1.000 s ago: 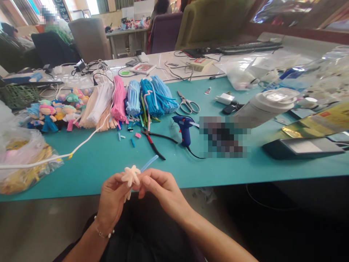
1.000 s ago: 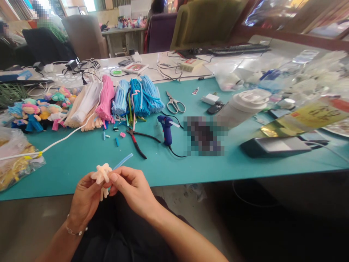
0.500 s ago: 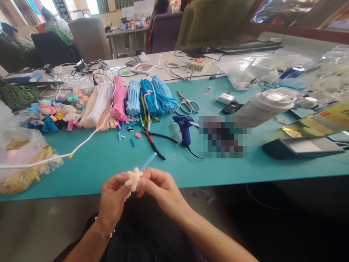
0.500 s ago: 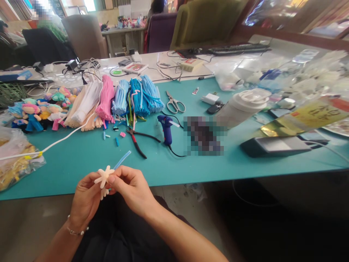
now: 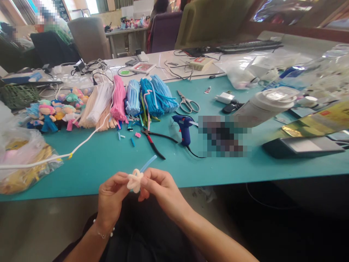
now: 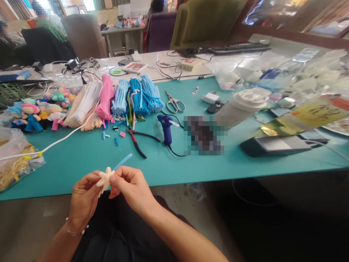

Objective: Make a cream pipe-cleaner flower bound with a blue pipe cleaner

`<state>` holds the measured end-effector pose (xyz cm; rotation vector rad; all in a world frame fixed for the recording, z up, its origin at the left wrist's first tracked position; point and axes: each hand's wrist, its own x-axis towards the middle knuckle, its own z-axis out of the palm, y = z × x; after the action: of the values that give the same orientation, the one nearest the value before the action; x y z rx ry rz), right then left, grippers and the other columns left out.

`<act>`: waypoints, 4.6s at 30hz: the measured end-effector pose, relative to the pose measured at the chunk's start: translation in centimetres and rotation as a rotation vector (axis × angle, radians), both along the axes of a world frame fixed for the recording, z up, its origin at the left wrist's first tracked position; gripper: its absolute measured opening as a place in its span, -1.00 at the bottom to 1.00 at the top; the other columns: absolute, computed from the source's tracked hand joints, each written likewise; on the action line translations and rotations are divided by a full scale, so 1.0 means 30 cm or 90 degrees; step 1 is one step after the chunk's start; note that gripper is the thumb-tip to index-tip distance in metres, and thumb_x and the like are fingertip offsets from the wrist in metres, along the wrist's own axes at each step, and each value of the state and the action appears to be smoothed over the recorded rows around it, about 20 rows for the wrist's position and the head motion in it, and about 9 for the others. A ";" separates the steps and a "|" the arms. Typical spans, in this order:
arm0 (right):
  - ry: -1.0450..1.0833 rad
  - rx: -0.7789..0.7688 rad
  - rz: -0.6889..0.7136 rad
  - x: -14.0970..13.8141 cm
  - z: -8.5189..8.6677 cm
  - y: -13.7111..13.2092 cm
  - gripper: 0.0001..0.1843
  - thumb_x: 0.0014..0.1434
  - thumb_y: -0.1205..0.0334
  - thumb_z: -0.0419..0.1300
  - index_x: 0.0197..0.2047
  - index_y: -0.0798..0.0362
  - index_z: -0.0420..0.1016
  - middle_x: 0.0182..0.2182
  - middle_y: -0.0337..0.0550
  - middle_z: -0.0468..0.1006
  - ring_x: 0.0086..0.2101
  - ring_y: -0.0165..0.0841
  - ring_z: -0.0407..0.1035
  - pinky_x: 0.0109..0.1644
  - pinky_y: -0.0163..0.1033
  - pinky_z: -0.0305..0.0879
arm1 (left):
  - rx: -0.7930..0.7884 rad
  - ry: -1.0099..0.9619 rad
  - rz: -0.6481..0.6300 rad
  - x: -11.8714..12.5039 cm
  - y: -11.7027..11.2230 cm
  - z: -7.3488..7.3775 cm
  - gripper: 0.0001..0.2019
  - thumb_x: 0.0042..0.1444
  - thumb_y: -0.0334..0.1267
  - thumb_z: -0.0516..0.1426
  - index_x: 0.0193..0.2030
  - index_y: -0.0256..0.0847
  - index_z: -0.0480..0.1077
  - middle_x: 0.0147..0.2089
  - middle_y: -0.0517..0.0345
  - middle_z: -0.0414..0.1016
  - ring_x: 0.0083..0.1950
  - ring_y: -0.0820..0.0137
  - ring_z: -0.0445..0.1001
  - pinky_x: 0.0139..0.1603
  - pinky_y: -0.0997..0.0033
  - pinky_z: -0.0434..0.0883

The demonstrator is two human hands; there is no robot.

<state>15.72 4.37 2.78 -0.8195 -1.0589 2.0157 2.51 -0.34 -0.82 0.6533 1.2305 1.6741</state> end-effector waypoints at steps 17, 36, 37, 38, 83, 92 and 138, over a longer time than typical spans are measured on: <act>-0.016 0.045 0.025 0.041 0.037 0.023 -0.56 0.05 -0.15 0.30 -0.31 0.11 0.47 -0.63 -0.29 0.50 -0.62 -0.48 0.36 -0.51 -0.37 0.31 | -0.043 -0.086 -0.107 -0.026 0.011 0.031 -0.76 -0.32 -0.16 0.45 -0.66 -0.19 0.51 -0.58 0.17 0.51 -0.53 0.49 0.38 -0.56 0.56 0.29; 0.019 0.029 0.044 0.011 0.015 0.018 -0.49 -0.06 -0.16 0.38 -0.55 0.11 0.34 -0.65 -0.32 0.45 -0.64 -0.55 0.31 -0.53 -0.44 0.29 | -0.063 -0.177 -0.135 -0.012 0.011 0.023 -0.77 -0.40 -0.22 0.47 -0.66 -0.19 0.52 -0.60 0.23 0.50 -0.58 0.53 0.36 -0.56 0.57 0.29; 0.023 0.036 0.036 0.013 0.018 0.019 -0.51 -0.05 -0.15 0.37 -0.53 0.11 0.36 -0.64 -0.31 0.46 -0.63 -0.54 0.33 -0.53 -0.44 0.30 | -0.071 -0.182 -0.123 -0.013 0.012 0.025 -0.77 -0.42 -0.23 0.48 -0.65 -0.19 0.53 -0.57 0.21 0.53 -0.54 0.51 0.40 -0.51 0.55 0.34; 0.025 0.045 0.020 0.016 0.022 0.019 -0.52 -0.04 -0.15 0.37 -0.50 0.11 0.37 -0.63 -0.30 0.47 -0.62 -0.53 0.34 -0.53 -0.43 0.30 | -0.080 -0.186 -0.110 -0.014 0.014 0.028 -0.76 -0.44 -0.24 0.48 -0.63 -0.19 0.54 -0.55 0.19 0.55 -0.52 0.49 0.43 -0.46 0.53 0.38; -0.096 0.140 0.080 0.050 0.063 -0.007 -0.51 0.11 -0.22 0.21 -0.43 0.10 0.43 -0.58 -0.23 0.46 -0.59 -0.47 0.32 -0.51 -0.37 0.28 | -0.087 -0.177 -0.199 -0.021 -0.010 0.006 -0.69 -0.34 -0.14 0.45 -0.61 -0.25 0.45 -0.61 0.22 0.43 -0.59 0.53 0.30 -0.57 0.54 0.26; -0.267 0.627 -0.156 0.152 0.144 -0.027 -0.88 0.20 0.28 0.22 -0.39 0.00 0.53 -0.46 -0.09 0.55 -0.46 -0.31 0.41 -0.41 -0.22 0.32 | -0.102 -0.205 -0.255 -0.038 -0.001 0.032 -0.67 -0.38 -0.13 0.46 -0.57 -0.25 0.47 -0.57 0.15 0.49 -0.52 0.45 0.41 -0.48 0.49 0.34; 0.005 0.057 0.234 0.055 0.043 0.017 -0.48 0.03 -0.22 0.29 -0.49 0.12 0.36 -0.56 -0.29 0.42 -0.57 -0.54 0.25 -0.53 -0.44 0.14 | -0.072 -0.224 -0.338 -0.021 -0.027 -0.040 -0.69 -0.16 -0.11 0.39 -0.53 -0.24 0.40 -0.64 0.20 0.44 -0.66 0.53 0.32 -0.69 0.60 0.25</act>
<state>17.36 4.88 4.08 -0.6012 -1.3638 2.2485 1.89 -1.14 -2.02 0.5285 0.8029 1.2020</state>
